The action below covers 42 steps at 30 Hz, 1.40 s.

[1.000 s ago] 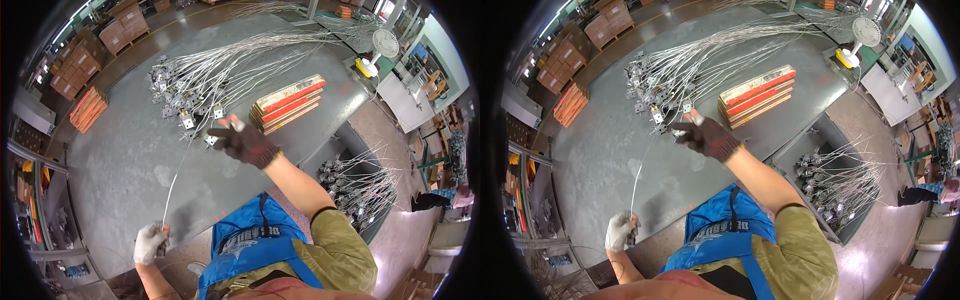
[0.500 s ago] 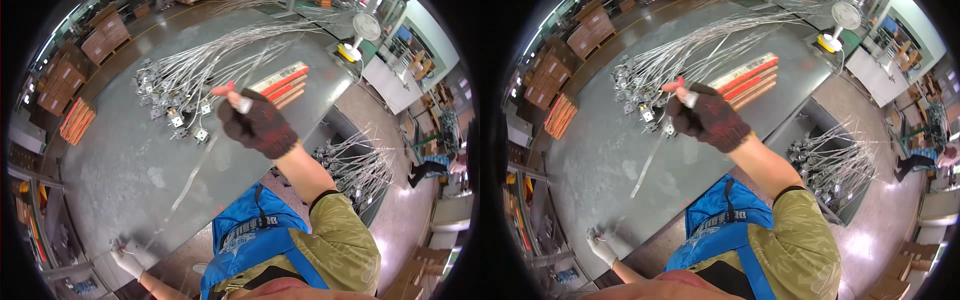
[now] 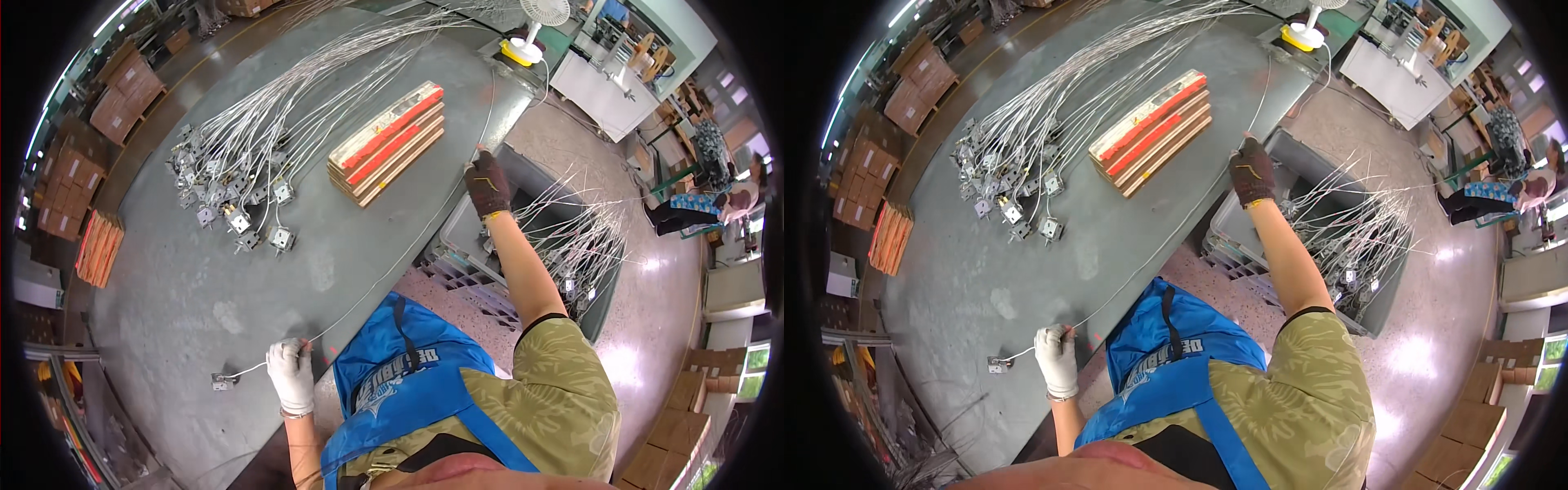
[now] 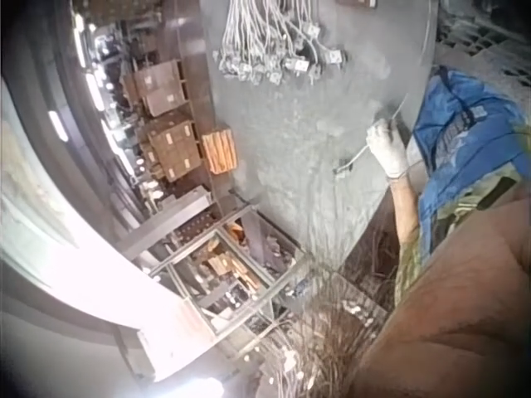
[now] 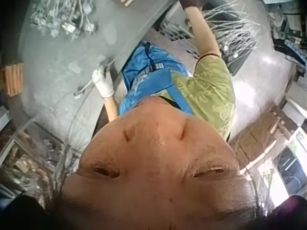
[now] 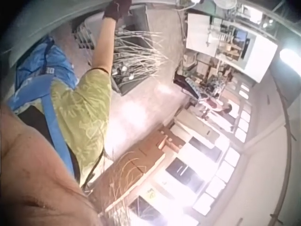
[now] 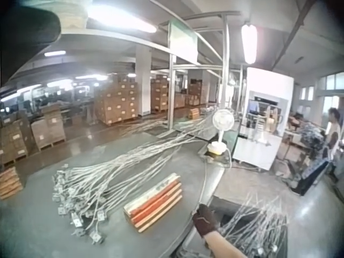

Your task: The person measures and cuts electrical wires with wire cutters, then assembles them into wire harnesses with plastic connectors and wire ties on an assembly bench using a harness jig and a measuring guide.

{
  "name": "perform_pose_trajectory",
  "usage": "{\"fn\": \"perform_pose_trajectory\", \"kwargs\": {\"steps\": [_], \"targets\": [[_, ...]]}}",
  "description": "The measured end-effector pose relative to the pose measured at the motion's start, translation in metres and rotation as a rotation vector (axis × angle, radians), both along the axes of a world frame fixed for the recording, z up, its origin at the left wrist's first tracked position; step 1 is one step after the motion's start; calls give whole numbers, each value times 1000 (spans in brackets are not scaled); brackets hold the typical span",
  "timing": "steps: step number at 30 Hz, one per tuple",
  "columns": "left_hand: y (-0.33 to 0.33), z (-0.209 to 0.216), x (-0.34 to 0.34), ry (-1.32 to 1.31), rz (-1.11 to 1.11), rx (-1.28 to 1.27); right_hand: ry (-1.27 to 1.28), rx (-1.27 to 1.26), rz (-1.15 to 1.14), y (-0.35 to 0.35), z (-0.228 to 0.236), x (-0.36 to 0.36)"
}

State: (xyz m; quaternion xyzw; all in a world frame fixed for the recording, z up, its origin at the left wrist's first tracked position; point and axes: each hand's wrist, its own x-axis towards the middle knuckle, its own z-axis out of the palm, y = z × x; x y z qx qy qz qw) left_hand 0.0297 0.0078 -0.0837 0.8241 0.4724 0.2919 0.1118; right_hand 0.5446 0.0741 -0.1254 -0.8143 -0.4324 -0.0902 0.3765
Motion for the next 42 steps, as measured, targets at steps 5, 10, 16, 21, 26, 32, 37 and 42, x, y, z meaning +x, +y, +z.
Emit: {"fn": "perform_pose_trajectory", "kwargs": {"steps": [5,10,16,21,26,32,37,42], "targets": [[3,-3,-1,32,41,-11,-513,-190,136,4,1,25],[7,-7,3,86,62,9,-455,-466,-87,17,4,27],[9,-12,12,151,46,28,-430,-458,-108,24,-1,49],[3,-17,18,159,61,32,-462,-458,-111,32,-8,67],[-7,-15,23,160,38,13,-457,-515,-92,36,-8,71],[-15,-5,29,130,64,-21,-450,-494,-49,33,-1,72],[-34,0,11,114,191,-119,-482,-681,-4,42,3,79],[-42,-9,1,37,192,-76,-550,-673,47,41,-5,88]]}}
